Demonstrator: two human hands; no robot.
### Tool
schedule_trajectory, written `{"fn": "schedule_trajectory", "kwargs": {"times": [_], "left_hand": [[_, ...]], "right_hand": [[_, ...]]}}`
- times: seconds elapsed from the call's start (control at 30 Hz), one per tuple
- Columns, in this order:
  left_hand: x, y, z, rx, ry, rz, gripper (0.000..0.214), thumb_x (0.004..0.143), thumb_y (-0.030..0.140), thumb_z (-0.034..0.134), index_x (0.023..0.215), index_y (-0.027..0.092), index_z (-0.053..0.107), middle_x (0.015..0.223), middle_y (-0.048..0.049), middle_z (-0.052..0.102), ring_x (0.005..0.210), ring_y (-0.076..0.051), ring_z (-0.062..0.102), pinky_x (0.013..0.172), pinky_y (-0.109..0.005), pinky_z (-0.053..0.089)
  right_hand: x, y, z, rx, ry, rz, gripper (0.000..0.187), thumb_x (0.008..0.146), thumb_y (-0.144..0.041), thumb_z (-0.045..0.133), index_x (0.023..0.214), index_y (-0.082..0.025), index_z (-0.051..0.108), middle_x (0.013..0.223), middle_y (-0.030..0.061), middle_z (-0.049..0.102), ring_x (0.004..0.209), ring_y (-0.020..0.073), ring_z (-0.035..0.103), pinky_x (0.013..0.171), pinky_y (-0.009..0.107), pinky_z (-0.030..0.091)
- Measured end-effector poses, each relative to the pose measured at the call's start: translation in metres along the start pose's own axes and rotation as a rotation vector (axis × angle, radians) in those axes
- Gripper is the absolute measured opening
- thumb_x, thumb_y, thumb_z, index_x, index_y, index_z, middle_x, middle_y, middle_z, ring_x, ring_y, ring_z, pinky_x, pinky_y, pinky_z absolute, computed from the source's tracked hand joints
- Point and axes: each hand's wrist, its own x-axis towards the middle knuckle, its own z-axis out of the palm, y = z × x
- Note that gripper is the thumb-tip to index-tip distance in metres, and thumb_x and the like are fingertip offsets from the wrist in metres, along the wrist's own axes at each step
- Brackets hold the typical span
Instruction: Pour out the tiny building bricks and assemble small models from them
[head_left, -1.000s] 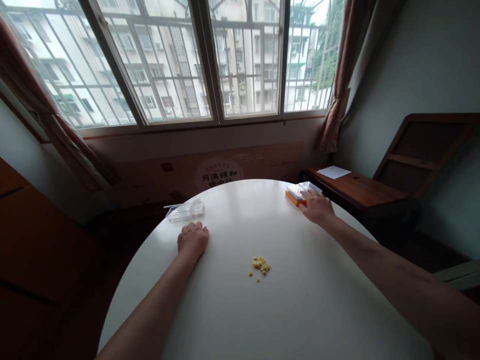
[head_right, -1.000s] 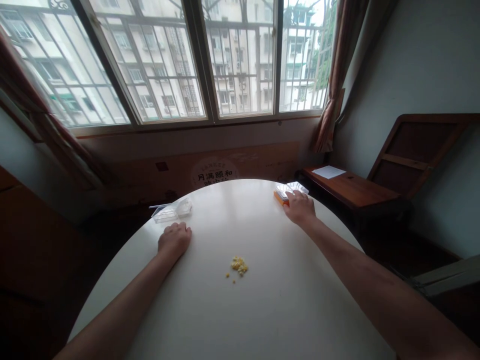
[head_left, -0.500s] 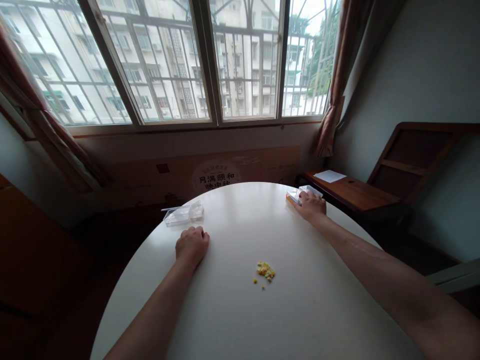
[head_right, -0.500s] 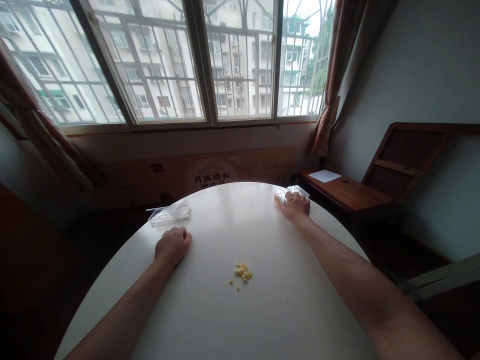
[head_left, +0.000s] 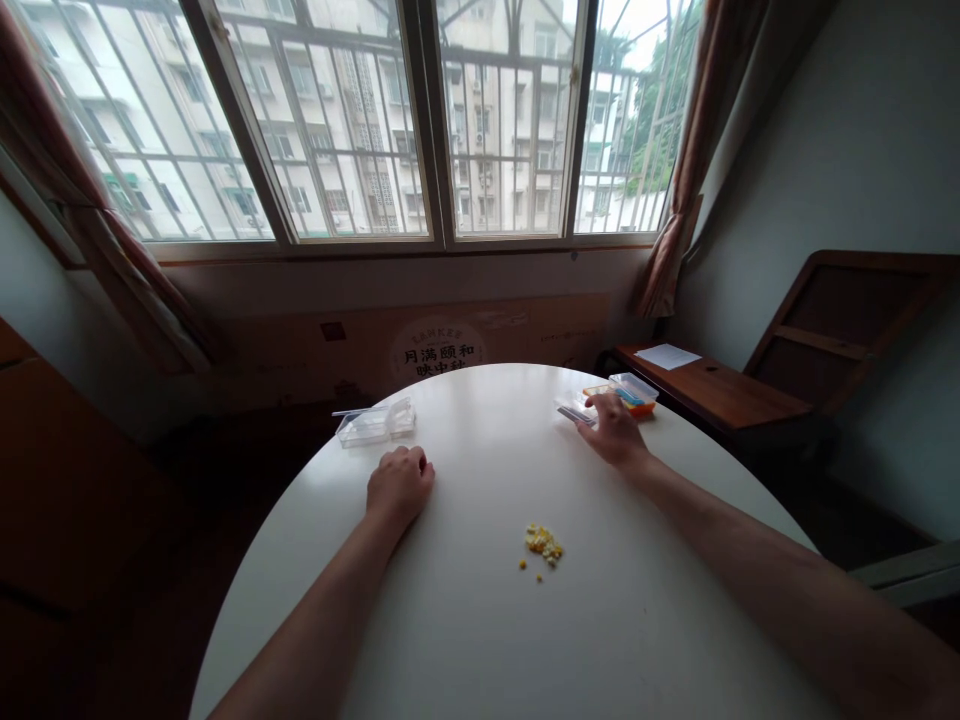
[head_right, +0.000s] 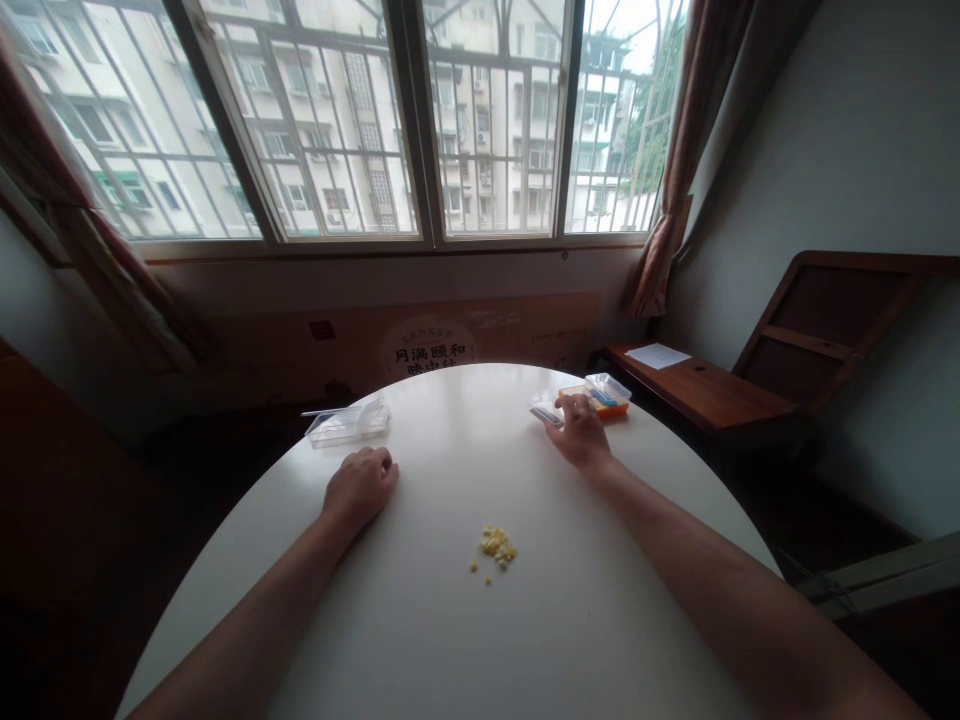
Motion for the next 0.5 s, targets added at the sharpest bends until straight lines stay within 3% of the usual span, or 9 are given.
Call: {"fn": "schedule_trajectory", "kwargs": {"times": [0.17,0.27,0.5], "left_hand": [[-0.016,0.026,-0.007,-0.074,-0.037,0.195,0.022,0.090,0.027,0.050,0.104,0.023,0.066,0.108,-0.0063,0.066,0.105,-0.023,0.058,0.088,-0.033,0.045],[-0.027,0.044,-0.013,-0.093,-0.079,0.288,0.021,0.090,0.028,0.052,0.102,0.023,0.068,0.105,-0.0062,0.068,0.101,-0.024,0.059,0.085,-0.034,0.046],[-0.037,0.059,-0.019,-0.155,-0.116,0.339,0.028,0.087,0.027,0.056,0.113,0.024,0.067,0.115,-0.0084,0.068,0.107,-0.027,0.059,0.090,-0.039,0.047]], "right_hand": [[-0.027,-0.038,0.005,0.139,-0.086,-0.128,0.030,0.080,-0.029,0.068,0.106,-0.020,0.056,0.109,0.0100,0.055,0.100,0.0241,0.057,0.090,0.035,0.047],[-0.034,-0.052,0.002,0.193,-0.128,-0.148,0.033,0.080,-0.032,0.070,0.108,-0.020,0.057,0.109,0.0103,0.055,0.098,0.0247,0.057,0.089,0.037,0.048],[-0.051,-0.081,-0.015,0.314,-0.279,-0.216,0.048,0.075,-0.041,0.076,0.115,-0.019,0.061,0.113,0.0116,0.055,0.097,0.0253,0.059,0.086,0.038,0.051]]}}
